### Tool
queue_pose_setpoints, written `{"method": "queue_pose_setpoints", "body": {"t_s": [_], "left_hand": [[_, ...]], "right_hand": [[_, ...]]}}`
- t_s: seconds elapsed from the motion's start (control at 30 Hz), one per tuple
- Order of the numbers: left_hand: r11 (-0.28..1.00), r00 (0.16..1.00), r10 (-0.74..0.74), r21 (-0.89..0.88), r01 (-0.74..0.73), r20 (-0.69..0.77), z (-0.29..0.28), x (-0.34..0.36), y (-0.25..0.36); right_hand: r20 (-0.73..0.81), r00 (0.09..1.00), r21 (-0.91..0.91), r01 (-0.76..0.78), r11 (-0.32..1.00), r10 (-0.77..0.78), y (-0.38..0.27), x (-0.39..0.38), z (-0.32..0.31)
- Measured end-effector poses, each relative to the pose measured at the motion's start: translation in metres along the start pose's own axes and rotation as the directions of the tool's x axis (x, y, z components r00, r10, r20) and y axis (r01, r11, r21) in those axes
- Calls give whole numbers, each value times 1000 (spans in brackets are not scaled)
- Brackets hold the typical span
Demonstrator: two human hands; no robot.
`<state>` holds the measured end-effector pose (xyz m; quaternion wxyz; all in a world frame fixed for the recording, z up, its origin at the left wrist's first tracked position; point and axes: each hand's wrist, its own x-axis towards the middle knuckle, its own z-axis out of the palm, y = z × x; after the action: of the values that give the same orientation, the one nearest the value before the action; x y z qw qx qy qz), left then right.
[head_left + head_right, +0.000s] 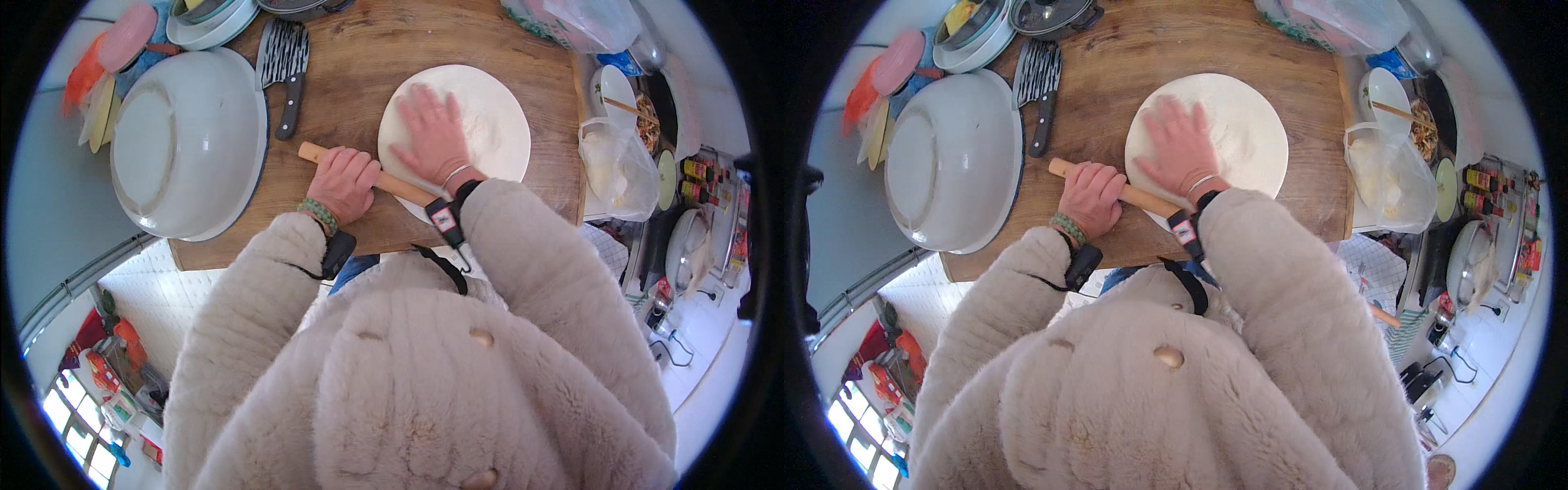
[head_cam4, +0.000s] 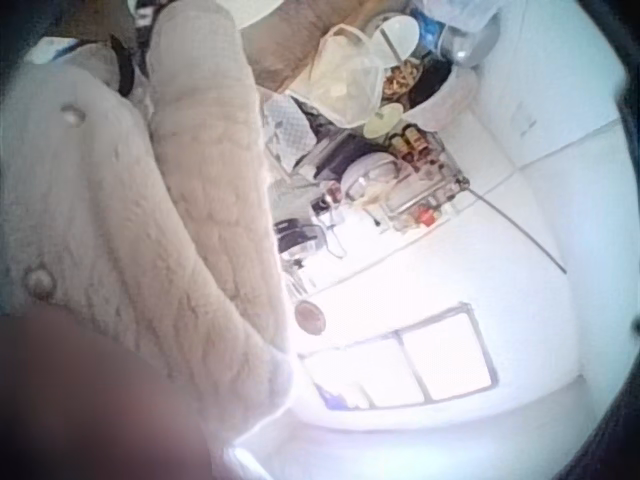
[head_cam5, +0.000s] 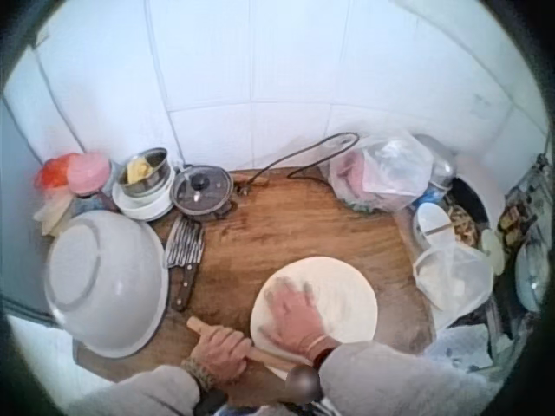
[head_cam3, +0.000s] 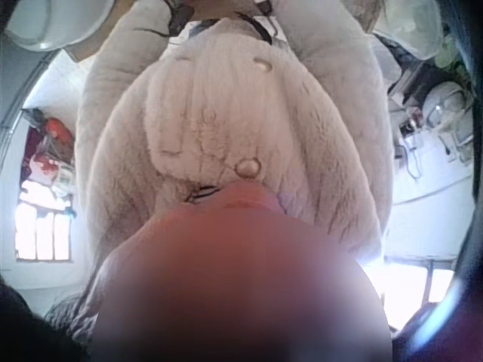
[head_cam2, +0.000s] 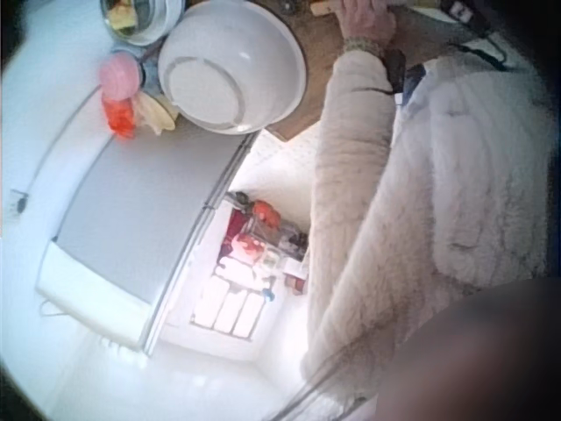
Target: The person rolls out a round piece of dough on a wooden countertop using a long wooden rolling pin. They repeatedly flatten, lift, and reposition the dough while applying pressure with the rolling pin to expand its diameter. The dough becomes progressively thinner and larger throughout the clip.
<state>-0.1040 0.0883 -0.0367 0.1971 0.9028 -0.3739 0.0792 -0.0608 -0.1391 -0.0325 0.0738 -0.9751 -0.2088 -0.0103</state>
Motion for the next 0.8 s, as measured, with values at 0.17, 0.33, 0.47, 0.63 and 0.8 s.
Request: {"method": "queue_pose_setpoints", "body": {"t_s": [0.17,0.33,0.47,0.63,0.8], "left_hand": [[999,999,6,43,-7,39,-1,2,0],[999,1000,3,40,-4,28,0,1,1],[1000,1000,19,25,-19,-15,-2,2,1],[1000,1000,-14,-19,14,22,-4,4,1],[999,1000,-18,-26,19,18,-3,3,0]], "right_hand": [[-69,994,113,95,989,-88,-16,-1,5],[-32,992,153,129,980,-126,-6,1,-2],[119,973,82,189,979,-198,19,-5,-8],[-4,999,88,45,995,-45,42,-14,-6],[-21,998,20,61,998,-61,36,8,-5]]}}
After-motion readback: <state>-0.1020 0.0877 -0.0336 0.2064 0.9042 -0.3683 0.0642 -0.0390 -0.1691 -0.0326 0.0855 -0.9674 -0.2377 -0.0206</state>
